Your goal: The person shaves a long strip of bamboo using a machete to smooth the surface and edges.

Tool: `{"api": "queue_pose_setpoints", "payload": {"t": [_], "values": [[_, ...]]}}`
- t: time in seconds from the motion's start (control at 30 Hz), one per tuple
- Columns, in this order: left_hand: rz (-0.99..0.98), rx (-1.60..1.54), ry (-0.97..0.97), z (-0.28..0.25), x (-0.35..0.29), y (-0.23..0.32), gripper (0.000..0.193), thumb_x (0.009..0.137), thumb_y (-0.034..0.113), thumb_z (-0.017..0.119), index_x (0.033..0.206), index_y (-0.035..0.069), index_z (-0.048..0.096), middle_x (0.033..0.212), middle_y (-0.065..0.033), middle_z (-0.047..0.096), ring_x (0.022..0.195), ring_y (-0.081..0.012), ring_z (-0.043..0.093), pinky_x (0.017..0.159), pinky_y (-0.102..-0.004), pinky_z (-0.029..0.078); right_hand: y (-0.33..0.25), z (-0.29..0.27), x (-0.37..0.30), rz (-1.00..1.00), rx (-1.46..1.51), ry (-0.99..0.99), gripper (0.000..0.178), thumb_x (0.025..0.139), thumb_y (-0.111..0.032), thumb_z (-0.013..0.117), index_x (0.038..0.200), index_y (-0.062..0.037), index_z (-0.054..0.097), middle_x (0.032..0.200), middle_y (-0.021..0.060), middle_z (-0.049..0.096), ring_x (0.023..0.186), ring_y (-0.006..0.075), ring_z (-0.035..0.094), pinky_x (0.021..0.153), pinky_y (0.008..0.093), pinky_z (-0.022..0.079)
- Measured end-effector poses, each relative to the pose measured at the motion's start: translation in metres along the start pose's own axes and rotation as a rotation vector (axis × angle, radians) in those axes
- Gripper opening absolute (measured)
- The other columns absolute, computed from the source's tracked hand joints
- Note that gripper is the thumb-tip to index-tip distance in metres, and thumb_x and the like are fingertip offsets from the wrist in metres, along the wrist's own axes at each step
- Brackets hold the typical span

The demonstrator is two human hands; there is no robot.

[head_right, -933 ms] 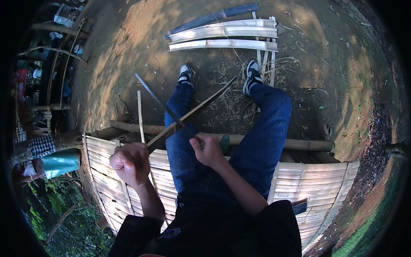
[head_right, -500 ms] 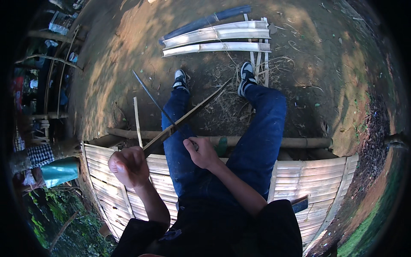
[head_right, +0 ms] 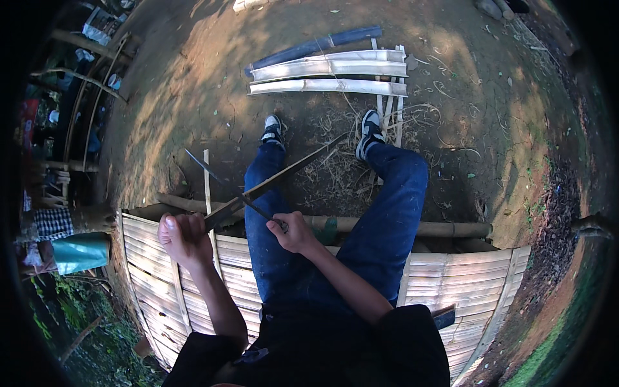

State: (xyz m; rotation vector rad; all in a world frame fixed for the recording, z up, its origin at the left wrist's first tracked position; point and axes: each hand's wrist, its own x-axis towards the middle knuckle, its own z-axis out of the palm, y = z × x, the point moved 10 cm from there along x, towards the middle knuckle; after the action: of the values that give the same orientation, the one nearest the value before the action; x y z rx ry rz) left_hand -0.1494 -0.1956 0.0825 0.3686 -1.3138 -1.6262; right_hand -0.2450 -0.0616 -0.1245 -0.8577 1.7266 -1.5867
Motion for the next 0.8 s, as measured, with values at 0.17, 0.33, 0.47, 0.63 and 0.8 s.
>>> {"api": "queue_pose_setpoints", "payload": {"t": [0.17, 0.33, 0.47, 0.63, 0.8], "values": [[-0.063, 0.081, 0.110, -0.033, 0.012, -0.007, 0.041, 0.098, 0.017, 0.052, 0.063, 0.014, 0.029, 0.049, 0.0051, 0.022, 0.043, -0.0054, 0.015, 0.044, -0.0256, 0.015, 0.131, -0.024, -0.005, 0.638, 0.245, 0.195, 0.059, 0.094, -0.050, 0.047, 0.063, -0.0007, 0.055, 0.054, 0.0116, 0.053, 0.050, 0.0237, 0.054, 0.049, 0.0344, 0.041], [-0.057, 0.134, 0.054, -0.030, -0.004, -0.001, 0.041, 0.098, 0.019, 0.051, 0.063, 0.015, 0.030, 0.049, 0.0051, 0.020, 0.043, -0.0058, 0.014, 0.043, -0.0257, 0.015, 0.126, -0.058, -0.015, 0.641, -0.128, 0.161, 0.063, 0.094, -0.051, 0.047, 0.067, 0.0054, 0.056, 0.057, 0.0204, 0.057, 0.065, 0.0352, 0.063, 0.062, 0.0445, 0.045], [0.027, 0.108, -0.165, -0.008, -0.008, 0.004, 0.043, 0.094, 0.022, 0.060, 0.064, 0.014, 0.029, 0.049, 0.0057, 0.025, 0.041, -0.0052, 0.018, 0.043, -0.0255, 0.016, 0.045, -0.020, 0.001, 0.192, -0.009, 0.049, 0.056, 0.091, -0.044, 0.055, 0.067, 0.0056, 0.055, 0.056, 0.0183, 0.053, 0.057, 0.0268, 0.059, 0.056, 0.0404, 0.042], [-0.016, 0.095, -0.432, 0.043, -0.006, 0.006, 0.054, 0.078, 0.012, 0.078, 0.053, 0.009, 0.030, 0.046, 0.0016, 0.034, 0.041, -0.0118, 0.029, 0.043, -0.0281, 0.022, 0.074, -0.014, 0.005, 0.046, 0.315, -0.042, 0.050, 0.094, -0.036, 0.054, 0.061, 0.0004, 0.050, 0.051, 0.0068, 0.046, 0.046, 0.0108, 0.045, 0.043, 0.0295, 0.033], [0.028, 0.191, -0.266, 0.047, -0.014, 0.011, 0.044, 0.084, 0.040, 0.068, 0.067, 0.009, 0.043, 0.057, 0.0022, 0.040, 0.050, -0.0108, 0.035, 0.051, -0.0292, 0.029, 0.098, -0.005, -0.014, 0.452, 0.775, 0.010, 0.054, 0.097, -0.046, 0.047, 0.064, -0.0034, 0.047, 0.054, 0.0021, 0.046, 0.044, 0.0074, 0.042, 0.041, 0.0232, 0.030]]}}
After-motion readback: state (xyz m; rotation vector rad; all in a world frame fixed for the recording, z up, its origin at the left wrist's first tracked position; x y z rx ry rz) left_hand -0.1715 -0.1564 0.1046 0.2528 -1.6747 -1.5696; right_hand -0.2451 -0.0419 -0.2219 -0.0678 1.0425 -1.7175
